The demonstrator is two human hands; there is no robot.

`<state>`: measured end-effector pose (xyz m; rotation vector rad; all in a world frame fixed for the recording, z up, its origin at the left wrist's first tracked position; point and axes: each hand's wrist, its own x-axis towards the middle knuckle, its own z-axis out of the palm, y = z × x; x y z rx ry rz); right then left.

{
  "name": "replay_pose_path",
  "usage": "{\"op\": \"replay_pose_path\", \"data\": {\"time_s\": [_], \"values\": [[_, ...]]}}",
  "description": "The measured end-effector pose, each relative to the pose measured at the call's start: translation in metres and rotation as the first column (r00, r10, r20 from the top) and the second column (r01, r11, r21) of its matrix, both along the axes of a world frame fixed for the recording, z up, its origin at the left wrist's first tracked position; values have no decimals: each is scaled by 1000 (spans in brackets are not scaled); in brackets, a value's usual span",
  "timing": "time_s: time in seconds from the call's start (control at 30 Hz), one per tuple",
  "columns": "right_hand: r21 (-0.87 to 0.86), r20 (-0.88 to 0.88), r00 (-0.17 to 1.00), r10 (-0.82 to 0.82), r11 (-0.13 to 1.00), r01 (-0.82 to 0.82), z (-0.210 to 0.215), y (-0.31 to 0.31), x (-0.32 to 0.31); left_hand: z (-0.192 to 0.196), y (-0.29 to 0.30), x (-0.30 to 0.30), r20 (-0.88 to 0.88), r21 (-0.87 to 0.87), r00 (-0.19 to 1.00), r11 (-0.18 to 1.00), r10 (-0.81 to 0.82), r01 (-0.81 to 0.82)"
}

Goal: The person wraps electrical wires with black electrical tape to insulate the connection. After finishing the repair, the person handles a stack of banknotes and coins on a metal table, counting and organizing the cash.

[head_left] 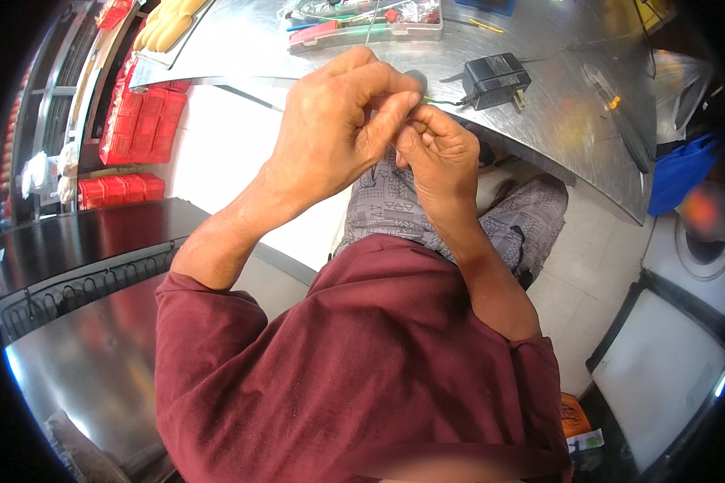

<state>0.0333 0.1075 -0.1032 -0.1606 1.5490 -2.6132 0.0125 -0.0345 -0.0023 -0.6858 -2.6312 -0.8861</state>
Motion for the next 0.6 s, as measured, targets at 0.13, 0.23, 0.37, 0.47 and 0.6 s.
{"op": "replay_pose_path", "data": {"time_s": [0.13,0.23,0.37,0.47,0.6], "values": [[332,-124,992,-18,942,58,21,21,2,-4,-5,0,25,75,999,996,38,-40],[384,-199,980,-8,919,85,19,28,3,-16,-6,1,33,111,998,992,55,-58],[276,-210,978,4,960,55,14,33,3,-30,-7,7,28,158,997,985,67,-70],[296,-207,975,75,955,-11,14,43,3,-38,-7,12,69,179,993,978,100,-111],[305,-102,985,140,947,-103,17,54,4,-42,-5,14,79,214,990,969,113,-127]]}}
